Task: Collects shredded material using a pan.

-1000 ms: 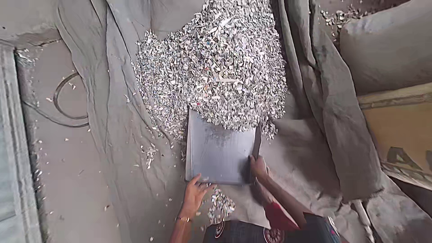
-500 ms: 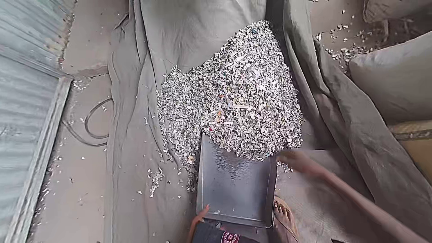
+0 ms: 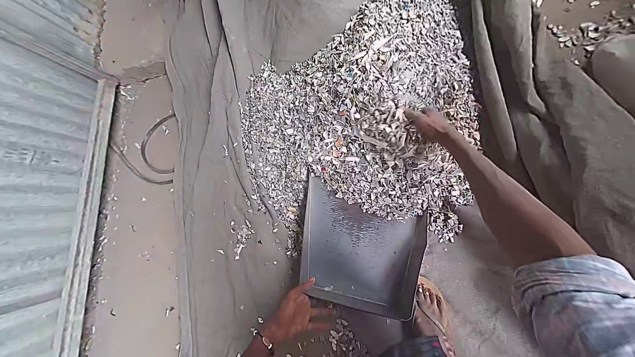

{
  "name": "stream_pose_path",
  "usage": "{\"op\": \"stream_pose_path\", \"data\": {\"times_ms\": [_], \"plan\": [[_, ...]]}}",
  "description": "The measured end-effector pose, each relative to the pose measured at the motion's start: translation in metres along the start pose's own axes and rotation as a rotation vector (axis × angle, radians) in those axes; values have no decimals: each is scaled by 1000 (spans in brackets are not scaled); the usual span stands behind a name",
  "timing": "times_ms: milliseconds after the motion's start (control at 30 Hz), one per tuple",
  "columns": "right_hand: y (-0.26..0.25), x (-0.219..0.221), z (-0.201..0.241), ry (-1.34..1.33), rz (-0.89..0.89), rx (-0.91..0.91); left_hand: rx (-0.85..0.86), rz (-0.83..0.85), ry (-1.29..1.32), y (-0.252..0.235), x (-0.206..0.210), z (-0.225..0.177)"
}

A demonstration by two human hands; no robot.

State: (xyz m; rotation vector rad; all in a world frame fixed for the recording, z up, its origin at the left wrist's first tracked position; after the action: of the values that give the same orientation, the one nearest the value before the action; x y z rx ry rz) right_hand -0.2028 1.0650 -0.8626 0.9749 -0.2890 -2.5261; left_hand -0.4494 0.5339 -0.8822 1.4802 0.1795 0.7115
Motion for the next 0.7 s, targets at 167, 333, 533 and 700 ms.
{"op": "stream_pose_path", "data": {"times_ms": [167,333,533,700], "plan": [[57,87,38,60,271,-150,-6,-65,70,3,-1,5],[143,163,45,131,420,-277,28,-29,3,4,-8,0],[178,110,18,-10,127,-479,85,-337,-669,40,-8,-33],[81,-108,-89,158,-447,-139,406,-623,-1111,83,-4,-166]]}}
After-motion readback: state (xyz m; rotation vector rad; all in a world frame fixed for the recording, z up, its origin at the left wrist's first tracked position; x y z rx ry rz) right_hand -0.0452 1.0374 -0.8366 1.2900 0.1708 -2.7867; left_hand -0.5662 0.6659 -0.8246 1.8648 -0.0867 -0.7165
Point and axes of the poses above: each hand's wrist, its own y-axis away from the middle knuckle, its own x-axis out of the palm, z = x × y, the point moved 6 cm from there along -y, towards the middle knuckle, and after that the axes turned 8 degrees about -x, right-handed, at the moved point
